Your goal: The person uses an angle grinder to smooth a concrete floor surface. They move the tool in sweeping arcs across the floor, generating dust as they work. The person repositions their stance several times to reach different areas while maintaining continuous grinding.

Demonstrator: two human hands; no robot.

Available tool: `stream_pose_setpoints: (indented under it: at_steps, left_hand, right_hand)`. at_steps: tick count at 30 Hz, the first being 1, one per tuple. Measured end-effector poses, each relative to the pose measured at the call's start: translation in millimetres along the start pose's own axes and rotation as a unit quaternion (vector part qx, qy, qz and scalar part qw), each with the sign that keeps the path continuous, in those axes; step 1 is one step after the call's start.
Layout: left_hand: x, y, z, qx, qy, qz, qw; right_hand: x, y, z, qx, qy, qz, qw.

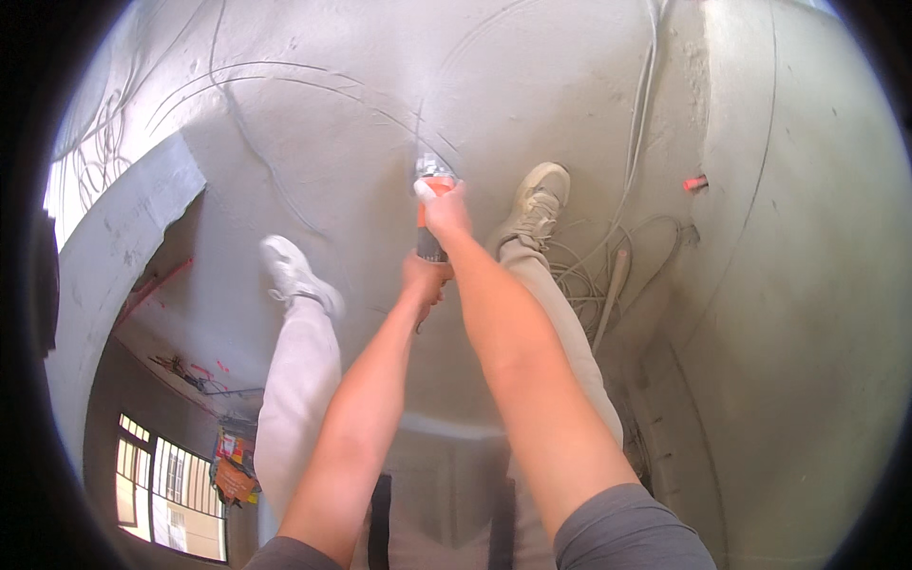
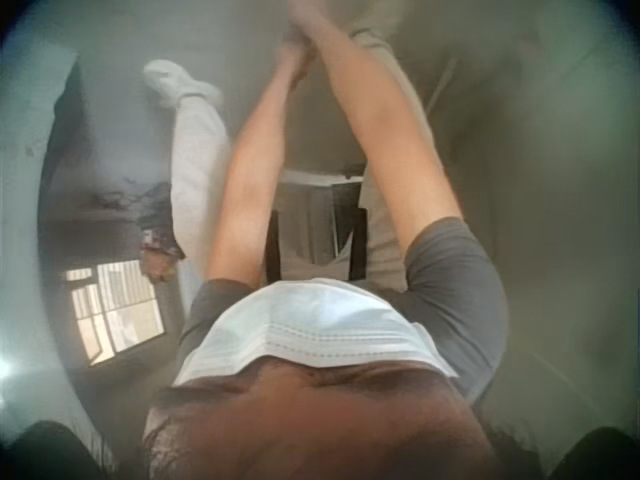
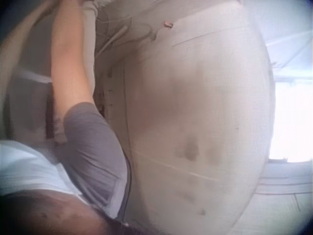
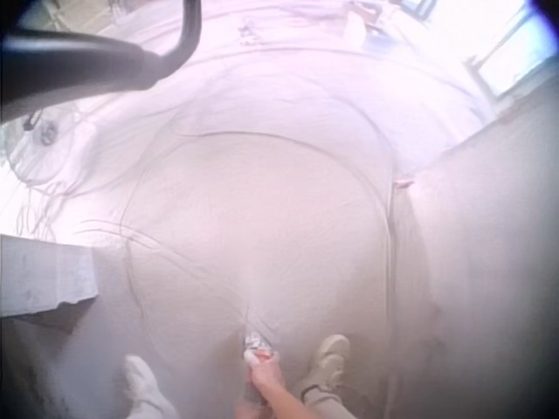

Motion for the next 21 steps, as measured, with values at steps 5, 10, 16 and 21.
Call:
stream_pose_setpoints:
  at_steps: [5, 10, 16, 21]
  left_hand:
    - [3.0, -1.2, 9.6, 0.032, -0.006, 0.015, 0.999]
    - [-1.5, -24.5, 11.0, 0.053, 0.010, 0.041, 0.998]
    - [-7.2, -47.3, 6.8, 0.060, 0.013, 0.035, 0.998]
    - [-6.8, -62.0, 8.0, 0.184, -0.103, 0.208, 0.955]
  right_hand:
    - [-1.5, -1.7, 5.3, -0.033, 0.053, 0.069, 0.996]
    - [-6.6, 24.3, -4.7, -0.035, 0.022, 0.102, 0.994]
    - [-21.3, 47.8, -10.7, -0.025, 0.019, 0.083, 0.996]
    - [-19.5, 58.8, -12.7, -0.004, -0.006, 0.038, 0.999]
Point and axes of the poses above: each hand's wrist, its own z-axis towards the middle knuckle, its own x-axis out of the palm, y = z × x, the point moved 3 cm from there along z, towards the middle knuckle, and after that the axes turned 10 degrees about -z, right-handed, at the moved point
